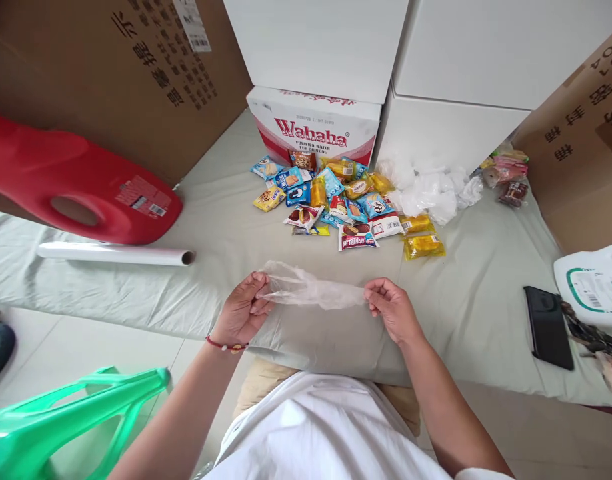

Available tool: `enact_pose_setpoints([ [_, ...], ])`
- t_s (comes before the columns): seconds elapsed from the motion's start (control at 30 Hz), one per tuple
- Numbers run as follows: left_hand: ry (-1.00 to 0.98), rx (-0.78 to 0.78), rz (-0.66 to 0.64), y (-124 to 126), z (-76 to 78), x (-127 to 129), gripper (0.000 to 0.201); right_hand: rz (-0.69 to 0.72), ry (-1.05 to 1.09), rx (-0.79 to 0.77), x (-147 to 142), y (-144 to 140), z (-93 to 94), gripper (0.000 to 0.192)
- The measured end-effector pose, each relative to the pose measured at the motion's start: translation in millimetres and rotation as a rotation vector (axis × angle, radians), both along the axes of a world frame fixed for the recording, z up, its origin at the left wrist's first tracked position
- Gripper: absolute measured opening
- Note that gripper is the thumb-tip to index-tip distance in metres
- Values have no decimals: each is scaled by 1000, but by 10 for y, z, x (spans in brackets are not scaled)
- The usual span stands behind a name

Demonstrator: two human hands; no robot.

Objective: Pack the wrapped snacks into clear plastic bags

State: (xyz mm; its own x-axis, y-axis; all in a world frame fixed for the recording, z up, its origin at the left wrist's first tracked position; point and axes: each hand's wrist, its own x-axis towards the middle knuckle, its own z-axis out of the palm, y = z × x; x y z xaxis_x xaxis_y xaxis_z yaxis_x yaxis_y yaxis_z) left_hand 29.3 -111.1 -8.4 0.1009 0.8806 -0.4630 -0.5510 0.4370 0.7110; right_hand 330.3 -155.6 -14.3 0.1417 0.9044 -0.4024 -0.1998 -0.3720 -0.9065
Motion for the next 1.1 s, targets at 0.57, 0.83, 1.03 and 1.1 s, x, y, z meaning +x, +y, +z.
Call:
enact_pose_setpoints([
  [0.57, 243, -17, 98, -48, -116, 27, 44, 482, -687, 73, 87, 34, 324, 47],
  [0.83, 631, 100, 39, -297, -163, -34, 39, 338, -762, 182, -430, 162, -126, 29],
  [1.03, 1474, 715, 74, -575, 39, -64, 58, 444, -670, 347, -668, 275, 20, 9],
  [1.1, 1532, 911, 36, -601, 148, 2, 58, 503, -656, 398, -723, 268, 127, 8],
])
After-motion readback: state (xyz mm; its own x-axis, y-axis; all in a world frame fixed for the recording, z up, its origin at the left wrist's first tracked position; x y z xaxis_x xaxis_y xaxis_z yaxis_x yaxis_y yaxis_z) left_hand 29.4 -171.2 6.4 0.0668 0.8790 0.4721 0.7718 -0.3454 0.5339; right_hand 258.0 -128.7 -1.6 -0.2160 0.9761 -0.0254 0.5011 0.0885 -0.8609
